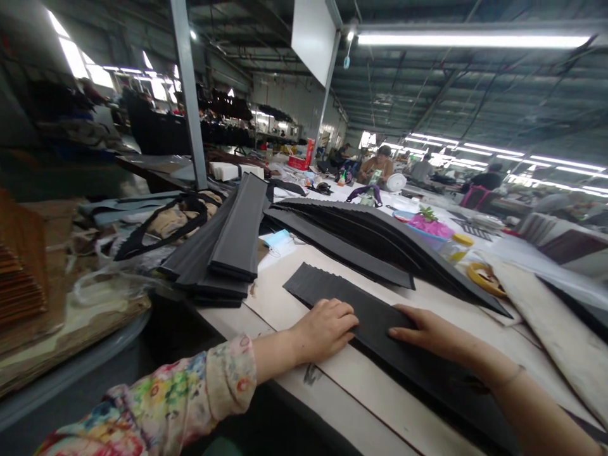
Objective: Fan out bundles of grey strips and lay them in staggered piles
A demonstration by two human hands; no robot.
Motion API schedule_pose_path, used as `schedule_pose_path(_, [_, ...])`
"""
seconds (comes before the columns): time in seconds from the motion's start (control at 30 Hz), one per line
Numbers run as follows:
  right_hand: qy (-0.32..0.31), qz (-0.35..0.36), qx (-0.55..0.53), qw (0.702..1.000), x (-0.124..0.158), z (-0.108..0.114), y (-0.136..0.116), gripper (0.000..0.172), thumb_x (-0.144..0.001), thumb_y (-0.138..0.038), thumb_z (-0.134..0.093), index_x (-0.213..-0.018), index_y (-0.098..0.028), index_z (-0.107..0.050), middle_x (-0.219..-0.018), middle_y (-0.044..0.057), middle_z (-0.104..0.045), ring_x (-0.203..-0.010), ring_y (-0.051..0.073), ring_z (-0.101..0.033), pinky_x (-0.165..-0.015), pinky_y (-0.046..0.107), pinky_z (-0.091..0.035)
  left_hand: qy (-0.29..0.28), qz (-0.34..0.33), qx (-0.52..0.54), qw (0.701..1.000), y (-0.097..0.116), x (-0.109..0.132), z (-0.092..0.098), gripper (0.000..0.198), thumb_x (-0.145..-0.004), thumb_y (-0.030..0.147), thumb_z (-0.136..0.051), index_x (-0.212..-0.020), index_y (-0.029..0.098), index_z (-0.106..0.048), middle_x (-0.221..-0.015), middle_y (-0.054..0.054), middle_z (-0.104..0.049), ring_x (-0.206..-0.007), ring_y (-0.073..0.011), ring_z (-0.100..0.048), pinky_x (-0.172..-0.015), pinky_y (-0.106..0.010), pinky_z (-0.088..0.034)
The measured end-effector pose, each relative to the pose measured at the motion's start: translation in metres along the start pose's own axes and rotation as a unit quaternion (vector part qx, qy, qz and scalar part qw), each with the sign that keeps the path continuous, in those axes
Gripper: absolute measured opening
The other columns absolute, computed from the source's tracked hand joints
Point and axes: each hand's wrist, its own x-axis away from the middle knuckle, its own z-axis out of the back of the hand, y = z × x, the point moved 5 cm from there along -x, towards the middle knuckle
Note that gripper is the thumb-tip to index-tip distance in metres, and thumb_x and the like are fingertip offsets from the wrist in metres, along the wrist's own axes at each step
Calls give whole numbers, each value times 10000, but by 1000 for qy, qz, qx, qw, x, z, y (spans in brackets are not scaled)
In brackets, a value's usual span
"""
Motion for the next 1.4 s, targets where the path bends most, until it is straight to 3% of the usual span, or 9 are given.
schedule_pose_path(0.13, [89,49,87,991,17,3,-22,374,-786,-429,-488,-1086,-209,-527,-1058,72,-617,-911,220,-581,-793,341,-457,43,-19,-55,997,8,-21,22,521,-832,335,-498,-1300,208,-308,-1347,-61,-377,-1259,-206,-281,-1039,-384,-194])
schedule_pose_path(0.23, [145,83,171,971,25,6,-36,293,-816,-384,-466,-1033,-200,-536,-995,77,-624,-851,210,-595,-738,327,-470,26,-39,-86,995,7,-46,31,634,-812,414,-512,-1334,176,-241,-1373,-85,-346,-1291,-225,-232,-1054,-431,-132])
schedule_pose_path(0.4, [232,112,281,924,32,-5,-39,314,-838,-358,-459,-1109,-201,-485,-905,70,-610,-797,215,-596,-675,336,-482,-20,-75,-73,994,3,-63,22,579,-781,470,-537,-1240,160,-367,-1122,-77,-555,-1045,-221,-481,-985,-409,-238])
schedule_pose_path(0.57, [295,83,353,884,31,-30,-35,400,-857,-324,-433,-1211,-141,-405,-880,89,-596,-763,233,-580,-640,365,-486,-28,-71,-98,992,4,-56,5,386,-770,397,-582,-1067,175,-475,-962,-52,-568,-925,-220,-504,-788,-344,-341])
schedule_pose_path(0.73, [264,63,305,913,34,-19,-19,393,-853,-422,-415,-1161,-181,-454,-906,68,-629,-788,218,-611,-672,351,-501,-27,-84,-102,991,1,-60,6,415,-754,434,-595,-1051,170,-477,-953,-45,-569,-893,-213,-511,-766,-339,-329])
schedule_pose_path(1.0, [267,-100,246,926,93,3,80,523,-755,-643,-401,-975,-199,-568,-951,106,-663,-828,276,-631,-701,395,-504,3,-91,-89,992,-6,-73,-1,447,-812,570,-426,-961,162,-529,-895,-48,-607,-855,-196,-552,-743,-320,-347])
schedule_pose_path(1.13, [268,-140,227,926,103,16,104,499,-745,-635,-415,-928,-207,-594,-904,109,-675,-812,299,-630,-676,401,-499,2,-52,-94,994,-14,-93,-2,522,-824,615,-330,-864,150,-566,-835,-70,-635,-824,-207,-591,-730,-314,-382])
schedule_pose_path(1.3, [219,-155,120,956,88,40,112,492,-768,-608,-394,-953,-229,-648,-961,101,-674,-872,303,-622,-753,401,-487,-120,12,-48,991,-25,-118,5,659,-809,677,-200,-848,167,-617,-831,-89,-670,-791,-228,-623,-631,-297,-425])
schedule_pose_path(1.4, [148,-146,68,976,67,32,114,498,-784,-605,-364,-896,-232,-674,-942,96,-679,-874,285,-622,-772,381,-475,-202,35,-26,978,-34,-119,-13,704,-793,698,-183,-876,165,-636,-844,-95,-671,-783,-235,-624,-614,-299,-440])
